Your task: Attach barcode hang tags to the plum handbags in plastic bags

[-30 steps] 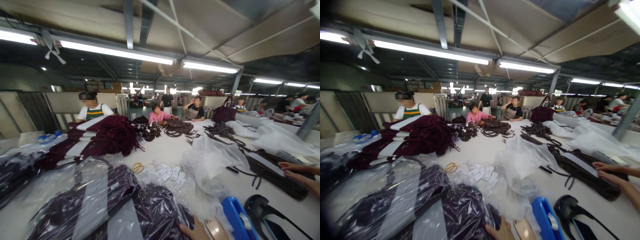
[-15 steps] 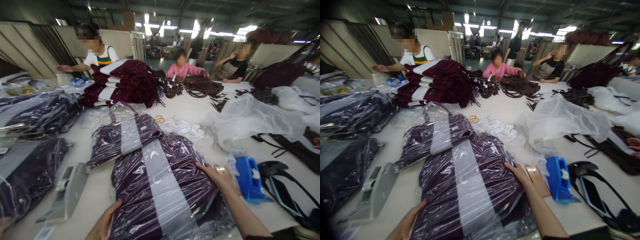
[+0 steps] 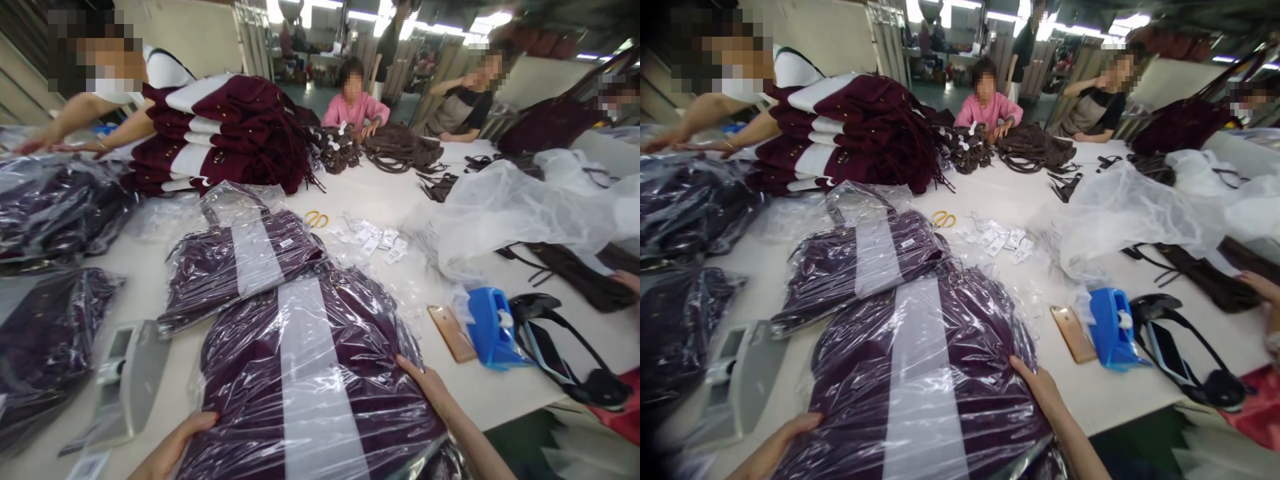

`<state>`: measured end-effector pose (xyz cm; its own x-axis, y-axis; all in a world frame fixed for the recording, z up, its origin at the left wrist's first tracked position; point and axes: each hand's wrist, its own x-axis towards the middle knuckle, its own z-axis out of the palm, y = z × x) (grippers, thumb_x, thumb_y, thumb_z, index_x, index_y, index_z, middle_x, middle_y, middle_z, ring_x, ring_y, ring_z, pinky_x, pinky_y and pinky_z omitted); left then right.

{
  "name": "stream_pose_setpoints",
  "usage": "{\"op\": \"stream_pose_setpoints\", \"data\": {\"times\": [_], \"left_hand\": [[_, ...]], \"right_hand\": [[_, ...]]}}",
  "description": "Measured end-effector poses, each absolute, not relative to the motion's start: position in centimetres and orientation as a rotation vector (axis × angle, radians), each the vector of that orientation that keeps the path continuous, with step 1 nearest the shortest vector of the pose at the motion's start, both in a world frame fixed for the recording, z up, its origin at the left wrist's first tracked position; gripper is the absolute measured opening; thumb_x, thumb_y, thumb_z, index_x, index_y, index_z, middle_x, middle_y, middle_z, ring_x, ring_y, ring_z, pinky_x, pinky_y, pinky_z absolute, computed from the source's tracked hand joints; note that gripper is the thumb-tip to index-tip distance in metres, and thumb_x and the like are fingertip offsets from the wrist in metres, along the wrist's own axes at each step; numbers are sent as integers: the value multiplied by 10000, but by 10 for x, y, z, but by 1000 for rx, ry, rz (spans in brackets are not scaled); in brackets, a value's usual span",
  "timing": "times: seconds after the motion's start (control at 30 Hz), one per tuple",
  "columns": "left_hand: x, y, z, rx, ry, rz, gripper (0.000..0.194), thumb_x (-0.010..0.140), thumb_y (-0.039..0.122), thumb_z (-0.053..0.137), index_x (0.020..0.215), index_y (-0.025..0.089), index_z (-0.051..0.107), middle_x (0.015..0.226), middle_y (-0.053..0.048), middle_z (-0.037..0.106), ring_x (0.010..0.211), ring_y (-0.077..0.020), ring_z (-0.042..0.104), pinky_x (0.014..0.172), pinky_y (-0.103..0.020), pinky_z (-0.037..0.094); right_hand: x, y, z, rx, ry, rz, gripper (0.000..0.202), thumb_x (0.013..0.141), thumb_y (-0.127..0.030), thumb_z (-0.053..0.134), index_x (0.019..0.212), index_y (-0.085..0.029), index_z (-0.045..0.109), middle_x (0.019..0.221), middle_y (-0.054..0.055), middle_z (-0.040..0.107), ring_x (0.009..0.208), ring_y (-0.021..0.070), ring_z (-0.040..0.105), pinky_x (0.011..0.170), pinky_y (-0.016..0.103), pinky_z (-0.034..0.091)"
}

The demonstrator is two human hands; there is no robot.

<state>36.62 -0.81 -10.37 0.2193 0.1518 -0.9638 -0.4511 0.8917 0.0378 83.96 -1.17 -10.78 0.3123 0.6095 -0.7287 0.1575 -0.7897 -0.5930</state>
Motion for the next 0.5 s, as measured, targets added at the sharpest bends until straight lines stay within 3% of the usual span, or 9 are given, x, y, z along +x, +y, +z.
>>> {"op": "stream_pose_setpoints", "data": {"times": [0.13,0.3,0.4,0.5], "left_hand": [[384,-35,-107,-342,1204,405,485,659,275,635,1118,132,571,849,-97,714,864,-367,638,733,-513,530],[415,-73,-111,-323,1144,628,523,627,222,646,1131,111,565,799,-112,714,883,-363,634,791,-511,505],[432,-85,-112,-309,1146,629,471,635,227,640,1084,93,593,747,-118,712,840,-354,648,806,-503,497],[452,-94,-111,-258,1167,643,436,632,259,649,1032,91,614,750,-126,710,834,-357,649,799,-510,495]], "right_hand": [[858,-10,-112,-2190,-687,1505,597,675,-590,599,999,-92,659,940,105,671,974,288,596,889,353,463],[888,-12,-120,-2219,-990,1447,575,686,-595,567,999,-121,659,949,87,669,988,292,585,879,375,468],[904,-4,-115,-2277,-1390,1180,560,707,-589,544,995,-121,654,957,126,655,988,322,575,856,425,467],[899,18,-97,-2230,-1734,681,614,736,-556,541,1144,-100,572,1158,194,549,1142,368,450,941,509,370]]}}
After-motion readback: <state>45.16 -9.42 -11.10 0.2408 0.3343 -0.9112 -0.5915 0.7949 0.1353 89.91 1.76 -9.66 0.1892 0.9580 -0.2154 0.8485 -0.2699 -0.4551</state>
